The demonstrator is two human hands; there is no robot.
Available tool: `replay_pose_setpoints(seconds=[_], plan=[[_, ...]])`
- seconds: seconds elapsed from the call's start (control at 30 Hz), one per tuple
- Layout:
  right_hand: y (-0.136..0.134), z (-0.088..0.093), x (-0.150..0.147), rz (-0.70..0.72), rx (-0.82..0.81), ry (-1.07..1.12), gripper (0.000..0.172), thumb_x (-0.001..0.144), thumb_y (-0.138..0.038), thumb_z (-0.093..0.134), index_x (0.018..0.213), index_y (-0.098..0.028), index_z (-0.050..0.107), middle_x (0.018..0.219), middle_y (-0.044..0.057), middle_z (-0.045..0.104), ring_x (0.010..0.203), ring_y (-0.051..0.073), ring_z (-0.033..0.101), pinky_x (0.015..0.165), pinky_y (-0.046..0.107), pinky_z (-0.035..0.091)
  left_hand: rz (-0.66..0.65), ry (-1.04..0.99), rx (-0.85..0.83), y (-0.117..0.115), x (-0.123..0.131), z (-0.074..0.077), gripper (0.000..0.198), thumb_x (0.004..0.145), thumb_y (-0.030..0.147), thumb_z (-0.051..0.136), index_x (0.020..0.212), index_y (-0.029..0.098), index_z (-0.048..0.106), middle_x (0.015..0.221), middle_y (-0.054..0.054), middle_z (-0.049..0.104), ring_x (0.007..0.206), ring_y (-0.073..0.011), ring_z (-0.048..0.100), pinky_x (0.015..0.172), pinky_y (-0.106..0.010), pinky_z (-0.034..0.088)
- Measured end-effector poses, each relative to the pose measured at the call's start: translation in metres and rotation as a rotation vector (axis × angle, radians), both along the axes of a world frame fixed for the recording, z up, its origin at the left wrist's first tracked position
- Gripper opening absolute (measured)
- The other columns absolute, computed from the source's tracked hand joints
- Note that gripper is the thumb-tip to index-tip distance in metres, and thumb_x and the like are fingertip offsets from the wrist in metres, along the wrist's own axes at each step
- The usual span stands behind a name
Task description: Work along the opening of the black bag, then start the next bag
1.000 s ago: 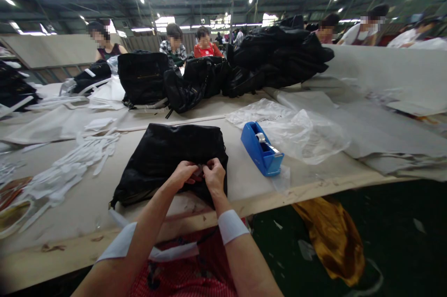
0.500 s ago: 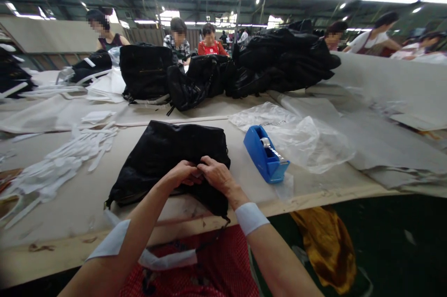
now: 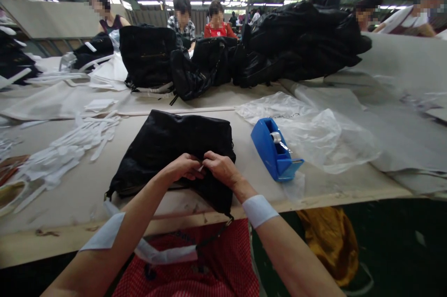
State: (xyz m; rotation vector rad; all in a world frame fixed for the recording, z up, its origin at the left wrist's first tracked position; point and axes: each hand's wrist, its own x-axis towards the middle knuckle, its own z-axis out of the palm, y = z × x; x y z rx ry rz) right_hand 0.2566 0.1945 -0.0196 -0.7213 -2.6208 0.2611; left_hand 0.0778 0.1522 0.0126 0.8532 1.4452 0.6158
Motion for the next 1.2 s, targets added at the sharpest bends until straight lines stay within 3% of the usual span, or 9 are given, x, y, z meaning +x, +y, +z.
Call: replay_pose_setpoints(seconds=[0.2, 0.4, 0.63, 0.8, 0.9, 1.1, 1.2], plan=[[-0.003, 0.010, -0.004, -0.043, 0.060, -0.137, 0.020, 0.095, -0.009, 0.048, 0.100, -0.016, 0.066, 0.120, 0.007, 0.059, 0.094, 0.016, 0.063, 0.070, 0.022, 0.048, 0.051, -0.013, 0.060, -0.001, 0.004, -0.007, 0.014, 0.069, 0.011, 0.058, 0.081, 0.013, 0.066, 0.074, -0.006, 0.071, 0.068, -0.0178, 0.071, 0.058, -0.022, 0.055], [0.002, 0.024, -0.007, 0.010, 0.048, -0.253, 0.018, 0.097, -0.010, 0.046, 0.102, -0.013, 0.063, 0.116, 0.009, 0.058, 0.086, 0.015, 0.061, 0.063, 0.022, 0.043, 0.040, 0.120, 0.132, -0.001, 0.011, -0.005, 0.015, 0.067, 0.001, 0.051, 0.067, 0.012, 0.062, 0.063, -0.003, 0.065, 0.059, -0.0161, 0.067, 0.057, -0.025, 0.057], [0.011, 0.018, -0.014, -0.039, -0.188, 0.017, 0.011, 0.094, -0.013, 0.053, 0.092, -0.015, 0.064, 0.102, 0.004, 0.059, 0.086, 0.013, 0.059, 0.073, 0.021, 0.042, 0.047, 0.059, 0.130, -0.002, 0.011, -0.002, 0.021, 0.068, 0.000, 0.047, 0.071, 0.012, 0.064, 0.063, -0.004, 0.066, 0.060, -0.0156, 0.067, 0.059, -0.025, 0.058], [0.003, 0.026, -0.018, -0.155, -0.166, -0.100, 0.013, 0.094, -0.018, 0.052, 0.095, -0.015, 0.065, 0.105, 0.005, 0.059, 0.080, 0.014, 0.057, 0.065, 0.023, 0.038, 0.115, 0.020, 0.091, -0.005, 0.014, 0.002, 0.011, 0.080, 0.013, 0.056, 0.071, 0.012, 0.063, 0.065, -0.006, 0.068, 0.066, -0.0178, 0.069, 0.066, -0.029, 0.059], [0.005, 0.029, -0.019, -0.170, -0.159, -0.141, 0.014, 0.092, -0.014, 0.052, 0.096, -0.015, 0.065, 0.105, 0.006, 0.059, 0.077, 0.014, 0.057, 0.062, 0.024, 0.036, 0.098, 0.014, 0.141, -0.008, 0.016, 0.003, 0.021, 0.084, 0.030, 0.064, 0.077, 0.010, 0.065, 0.069, -0.007, 0.069, 0.068, -0.0178, 0.069, 0.065, -0.028, 0.058], [0.016, 0.020, -0.019, -0.136, -0.210, 0.108, 0.006, 0.087, -0.013, 0.058, 0.091, -0.016, 0.062, 0.090, 0.003, 0.060, 0.080, 0.015, 0.056, 0.072, 0.023, 0.041, 0.157, 0.030, 0.151, -0.007, 0.018, -0.008, 0.013, 0.087, 0.020, 0.058, 0.077, 0.012, 0.062, 0.066, -0.005, 0.068, 0.061, -0.0152, 0.067, 0.061, -0.025, 0.057], [0.015, 0.011, -0.016, -0.103, -0.159, 0.236, 0.012, 0.088, -0.010, 0.053, 0.088, -0.016, 0.063, 0.088, 0.003, 0.058, 0.078, 0.014, 0.056, 0.072, 0.023, 0.042, 0.166, 0.031, 0.134, -0.005, 0.017, -0.013, 0.017, 0.087, 0.025, 0.059, 0.076, 0.013, 0.063, 0.065, -0.006, 0.069, 0.061, -0.0165, 0.068, 0.062, -0.026, 0.057]])
